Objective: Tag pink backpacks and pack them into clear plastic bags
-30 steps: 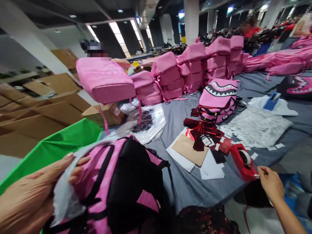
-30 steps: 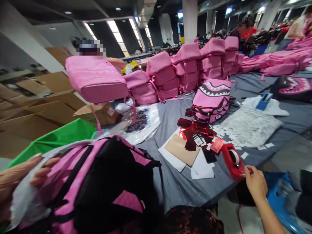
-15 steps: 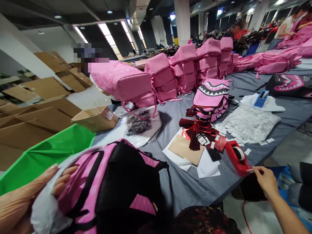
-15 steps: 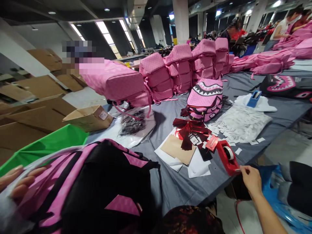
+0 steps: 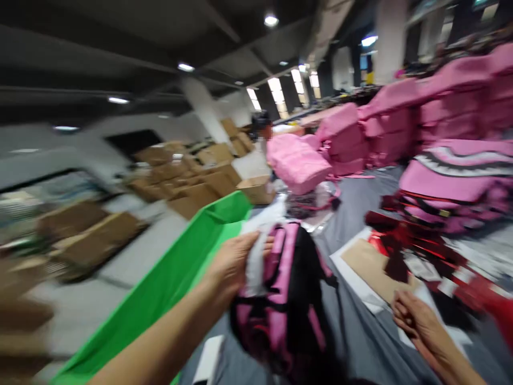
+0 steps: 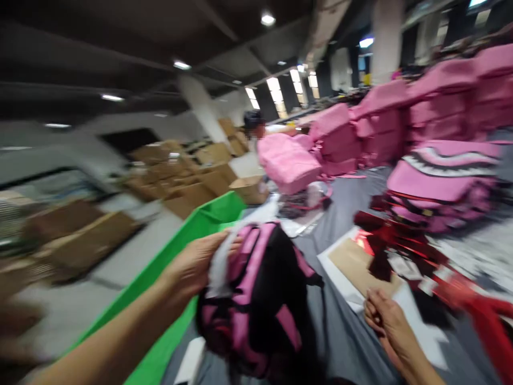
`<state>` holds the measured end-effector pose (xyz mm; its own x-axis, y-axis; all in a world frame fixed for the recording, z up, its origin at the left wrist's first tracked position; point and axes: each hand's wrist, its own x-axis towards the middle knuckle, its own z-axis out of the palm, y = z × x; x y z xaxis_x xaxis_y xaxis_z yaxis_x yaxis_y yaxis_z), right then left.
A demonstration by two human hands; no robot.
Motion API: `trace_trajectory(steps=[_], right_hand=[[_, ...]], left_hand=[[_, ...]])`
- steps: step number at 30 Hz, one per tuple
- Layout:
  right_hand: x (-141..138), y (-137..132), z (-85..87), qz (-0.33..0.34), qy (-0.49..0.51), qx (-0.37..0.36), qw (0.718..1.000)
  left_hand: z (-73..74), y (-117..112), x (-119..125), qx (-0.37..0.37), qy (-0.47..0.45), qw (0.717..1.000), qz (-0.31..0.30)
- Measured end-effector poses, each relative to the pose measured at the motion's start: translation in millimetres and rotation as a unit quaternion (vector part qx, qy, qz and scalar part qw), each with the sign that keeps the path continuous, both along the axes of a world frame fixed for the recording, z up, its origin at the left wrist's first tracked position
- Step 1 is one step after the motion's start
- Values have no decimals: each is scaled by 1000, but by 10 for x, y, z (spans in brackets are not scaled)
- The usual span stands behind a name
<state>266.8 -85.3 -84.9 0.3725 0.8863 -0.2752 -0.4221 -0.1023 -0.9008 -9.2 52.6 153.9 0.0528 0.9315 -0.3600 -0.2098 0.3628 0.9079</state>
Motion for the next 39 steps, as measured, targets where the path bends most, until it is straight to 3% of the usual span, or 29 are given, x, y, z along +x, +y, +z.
trace_trajectory(steps=[5,7,9,13,22,27,32,39], right_hand=[[-497,829,1415,215,-82,183,956],[-707,1016,1767,258,-122,205,936],[-878,1160,1929,272,-137,200,931],[-1031,1338,1926,265,-124,173,940],[-1066,1398,1907,249,-138,171,943],[-1046,1410,1887,236,-183,203,933],[-937,1369,1853,324,-183,172,912],[-872,1575,1712,428,-138,133,883]], left_hand=[[-28,-40,86,27,-39,999,-17],[-77,-32,161,29,-54,998,-15],[-106,-55,207,26,-63,998,-17],[-94,-115,227,15,-60,998,-31],[-59,-141,308,49,-51,996,-55],[-77,-165,384,84,-14,996,-22],[-95,-155,363,69,29,997,-5],[-209,-186,336,99,-37,994,-11]])
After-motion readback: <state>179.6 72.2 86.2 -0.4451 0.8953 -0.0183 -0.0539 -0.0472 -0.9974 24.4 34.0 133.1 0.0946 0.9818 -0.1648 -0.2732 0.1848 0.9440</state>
